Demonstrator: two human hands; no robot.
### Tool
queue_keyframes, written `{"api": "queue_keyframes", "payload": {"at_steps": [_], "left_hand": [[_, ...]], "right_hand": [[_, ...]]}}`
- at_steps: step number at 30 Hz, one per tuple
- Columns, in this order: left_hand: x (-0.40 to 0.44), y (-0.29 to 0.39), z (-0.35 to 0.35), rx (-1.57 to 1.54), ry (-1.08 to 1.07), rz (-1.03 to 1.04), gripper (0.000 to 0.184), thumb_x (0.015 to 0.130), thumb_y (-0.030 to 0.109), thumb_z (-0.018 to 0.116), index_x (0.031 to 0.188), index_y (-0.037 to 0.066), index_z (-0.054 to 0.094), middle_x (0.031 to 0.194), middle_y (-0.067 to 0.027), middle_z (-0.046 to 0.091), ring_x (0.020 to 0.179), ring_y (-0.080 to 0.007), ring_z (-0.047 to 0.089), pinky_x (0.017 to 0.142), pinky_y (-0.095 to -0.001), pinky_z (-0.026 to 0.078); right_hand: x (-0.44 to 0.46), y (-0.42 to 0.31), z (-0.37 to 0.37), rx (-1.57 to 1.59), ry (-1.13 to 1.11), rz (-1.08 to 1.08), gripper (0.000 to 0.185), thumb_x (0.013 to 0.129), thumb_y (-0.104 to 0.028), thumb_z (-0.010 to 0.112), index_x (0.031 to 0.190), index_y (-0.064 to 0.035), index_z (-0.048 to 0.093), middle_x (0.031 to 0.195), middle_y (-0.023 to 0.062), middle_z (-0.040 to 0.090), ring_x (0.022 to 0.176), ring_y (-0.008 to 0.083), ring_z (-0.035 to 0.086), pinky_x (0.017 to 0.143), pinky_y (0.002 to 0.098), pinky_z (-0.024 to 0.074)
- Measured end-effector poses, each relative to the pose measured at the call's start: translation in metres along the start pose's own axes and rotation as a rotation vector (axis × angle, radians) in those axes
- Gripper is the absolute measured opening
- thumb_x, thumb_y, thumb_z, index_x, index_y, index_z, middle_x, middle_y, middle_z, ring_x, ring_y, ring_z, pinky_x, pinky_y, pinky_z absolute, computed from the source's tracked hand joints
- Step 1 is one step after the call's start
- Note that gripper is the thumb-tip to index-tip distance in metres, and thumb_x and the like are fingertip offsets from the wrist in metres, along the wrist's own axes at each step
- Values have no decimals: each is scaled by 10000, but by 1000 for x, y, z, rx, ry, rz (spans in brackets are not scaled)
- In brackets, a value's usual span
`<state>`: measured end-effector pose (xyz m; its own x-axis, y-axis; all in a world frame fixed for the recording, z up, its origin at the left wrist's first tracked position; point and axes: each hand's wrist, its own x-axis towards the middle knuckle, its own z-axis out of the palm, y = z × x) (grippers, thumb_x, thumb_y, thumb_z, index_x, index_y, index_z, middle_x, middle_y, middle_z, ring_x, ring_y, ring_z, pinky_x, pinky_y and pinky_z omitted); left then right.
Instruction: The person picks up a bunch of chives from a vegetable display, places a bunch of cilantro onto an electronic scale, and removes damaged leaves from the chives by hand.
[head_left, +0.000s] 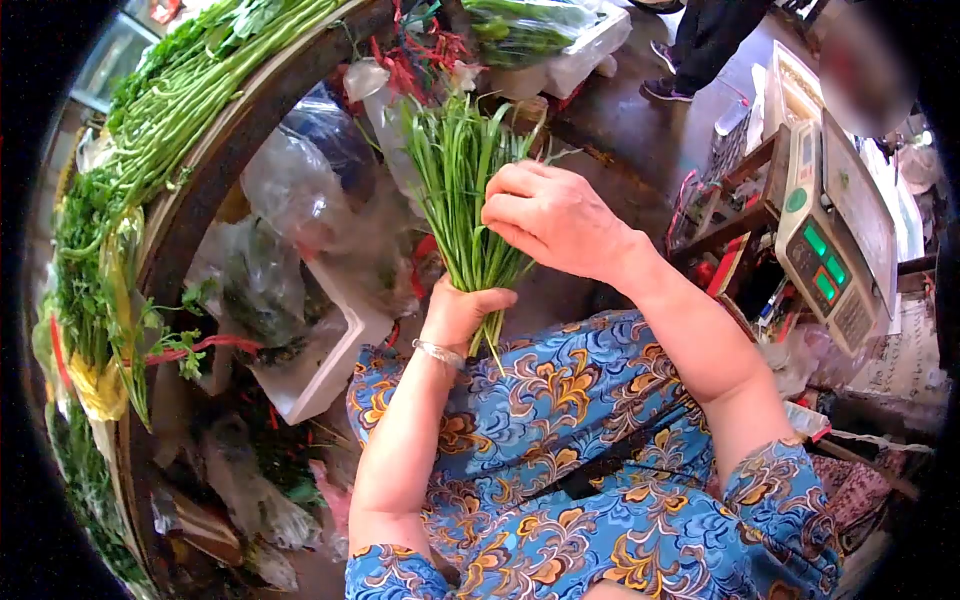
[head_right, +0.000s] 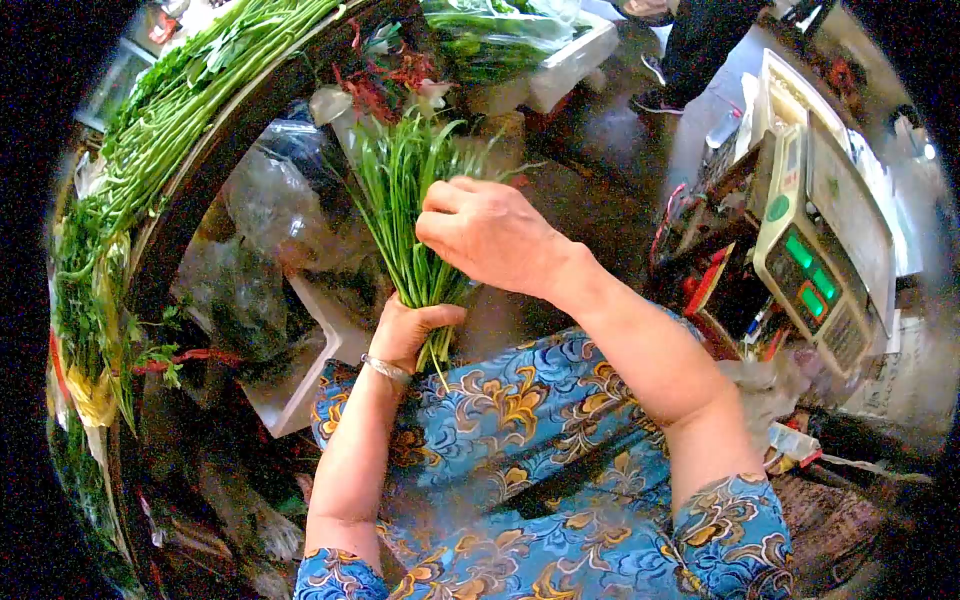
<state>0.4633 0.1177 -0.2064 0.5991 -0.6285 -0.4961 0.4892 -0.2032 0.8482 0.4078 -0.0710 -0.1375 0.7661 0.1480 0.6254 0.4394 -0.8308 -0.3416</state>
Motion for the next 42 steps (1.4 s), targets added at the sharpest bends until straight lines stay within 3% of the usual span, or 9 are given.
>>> {"api": "queue_keyframes", "payload": {"at_steps": [5, 8, 13, 16, 22, 28, 36, 39, 42], "left_hand": [[-3, 3, 6, 14, 71, -53, 457, 624, -96, 745, 1058, -3, 637, 956, -50, 675, 796, -158, 642, 716, -303, 536], [-4, 0, 8, 62, 55, 20, 383, 657, -78, 734, 1016, 23, 645, 884, -43, 676, 738, -166, 641, 661, -310, 539], [-4, -4, 12, 82, 41, 43, 396, 654, -71, 740, 1027, 19, 646, 895, -45, 680, 744, -165, 642, 665, -307, 538], [-3, -4, 12, 99, 32, 49, 392, 657, -75, 737, 1026, 21, 649, 900, -44, 680, 739, -162, 640, 666, -308, 537], [-4, 7, 13, -2, -100, -57, 424, 641, -108, 728, 1041, 1, 639, 933, -35, 669, 807, -156, 636, 738, -292, 524], [-11, 17, 11, -73, -89, -55, 379, 663, -62, 735, 1020, 16, 630, 832, -53, 658, 614, -155, 617, 544, -267, 508], [-14, 20, 4, -59, -123, -67, 358, 680, -51, 726, 1019, 7, 625, 809, -61, 656, 609, -157, 614, 538, -265, 505], [-16, 21, 4, -64, -137, -66, 354, 679, -48, 732, 1014, 6, 628, 798, -63, 656, 596, -157, 611, 533, -267, 503], [-18, 26, 6, -39, -128, -80, 355, 672, -47, 740, 1005, 4, 630, 787, -64, 655, 582, -158, 608, 525, -269, 501]], "right_hand": [[-11, 0, 2, 148, -63, 224, 77, 804, -42, 616, 846, -20, 556, 842, 80, 584, 681, 255, 601, 600, 334, 482], [-10, 18, -2, 583, 159, 644, 72, 899, -73, 589, 864, -21, 554, 764, 15, 588, 665, 84, 584, 588, 247, 475], [-17, 68, -50, 441, 844, 589, 93, 916, -129, 637, 959, -50, 611, 821, -2, 625, 704, 79, 571, 605, 217, 477], [-26, 81, -56, 299, 823, 489, 119, 907, -140, 650, 978, -49, 621, 818, -2, 622, 691, 72, 555, 602, 210, 467], [-34, 75, -58, 304, 497, 705, 173, 874, -150, 672, 1011, -49, 641, 771, 14, 626, 687, 83, 566, 633, 256, 479], [-40, 83, -59, 83, 507, 547, 115, 832, -118, 678, 927, -53, 677, 838, 67, 635, 777, 194, 615, 732, 310, 491], [-36, 77, -60, 62, 388, 464, 105, 839, -131, 653, 909, -58, 680, 861, 103, 607, 843, 261, 612, 765, 345, 483], [-35, 69, -58, 101, 258, 447, 97, 870, -51, 631, 958, -34, 669, 914, 29, 566, 864, 138, 574, 770, 255, 456], [-28, 57, -53, 126, 272, 420, 98, 864, -45, 636, 958, -30, 660, 924, 39, 569, 866, 145, 583, 770, 260, 464]]}}
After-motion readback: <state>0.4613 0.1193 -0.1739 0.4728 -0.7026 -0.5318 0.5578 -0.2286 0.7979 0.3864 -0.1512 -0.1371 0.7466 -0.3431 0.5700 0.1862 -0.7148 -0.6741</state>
